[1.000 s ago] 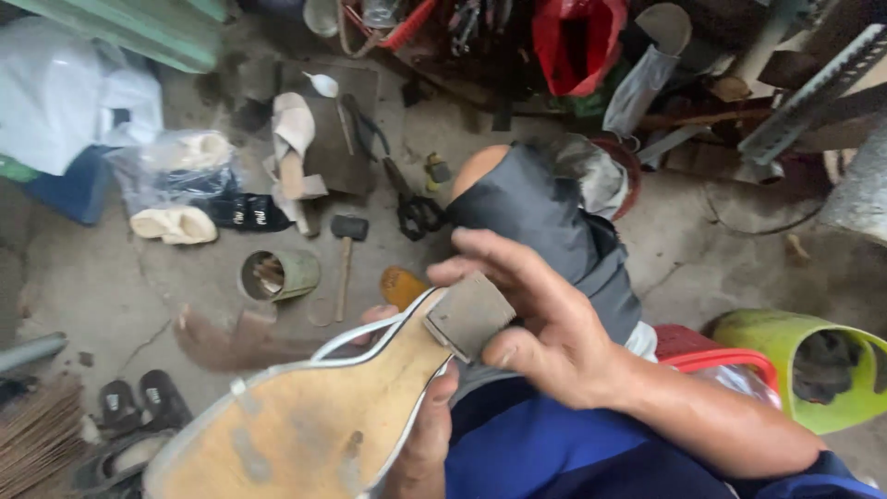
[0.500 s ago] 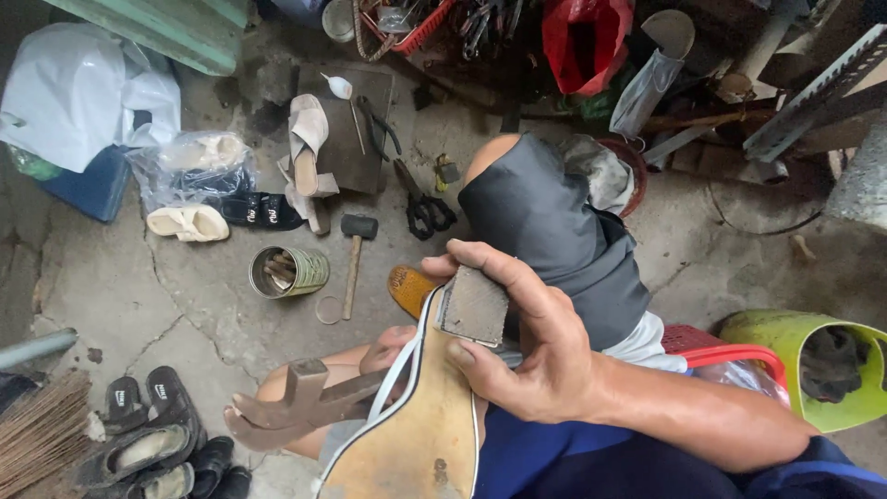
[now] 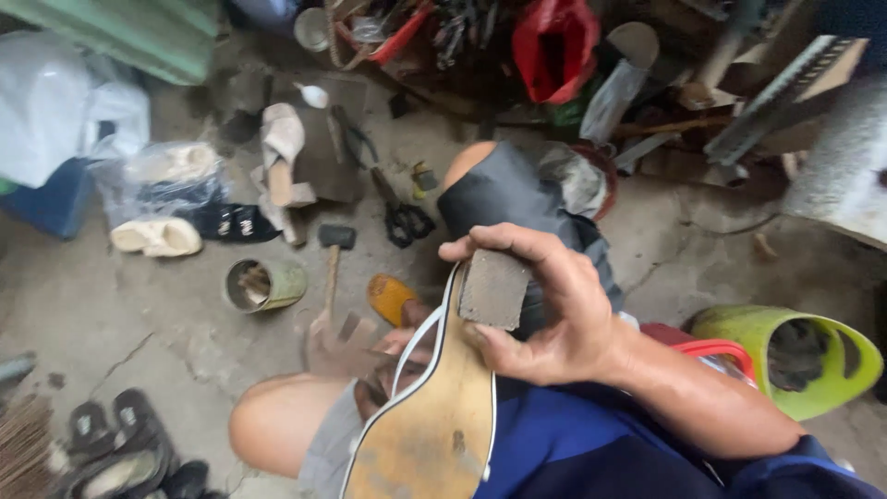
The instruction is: Repairing a high-heeled shoe by attaching the heel using glue and nails.
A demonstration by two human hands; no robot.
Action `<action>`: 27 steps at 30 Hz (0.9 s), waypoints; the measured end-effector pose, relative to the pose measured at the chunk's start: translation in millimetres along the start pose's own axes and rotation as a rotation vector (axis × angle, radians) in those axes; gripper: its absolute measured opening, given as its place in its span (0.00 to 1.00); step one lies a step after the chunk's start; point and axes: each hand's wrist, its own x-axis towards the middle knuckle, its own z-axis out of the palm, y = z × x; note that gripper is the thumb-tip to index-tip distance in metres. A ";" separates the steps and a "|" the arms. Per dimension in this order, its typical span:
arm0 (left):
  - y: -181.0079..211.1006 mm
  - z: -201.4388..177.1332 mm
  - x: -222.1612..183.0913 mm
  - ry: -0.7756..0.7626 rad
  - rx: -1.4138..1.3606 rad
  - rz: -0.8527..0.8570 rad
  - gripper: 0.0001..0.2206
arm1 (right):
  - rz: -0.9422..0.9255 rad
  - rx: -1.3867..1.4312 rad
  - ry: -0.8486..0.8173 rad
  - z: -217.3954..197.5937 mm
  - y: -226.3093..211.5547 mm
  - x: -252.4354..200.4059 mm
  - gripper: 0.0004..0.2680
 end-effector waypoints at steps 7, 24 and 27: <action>-10.1 37.6 110.7 -0.099 0.087 -0.034 0.14 | -0.235 -0.294 -0.146 -49.1 54.5 3.5 0.19; 64.1 8.3 198.3 -1.002 -0.166 -0.169 0.22 | -0.184 -0.053 -0.298 -61.7 84.1 10.3 0.19; 69.4 13.0 193.5 -1.001 -0.125 -0.271 0.21 | -0.017 0.179 -0.349 -63.3 84.5 7.4 0.18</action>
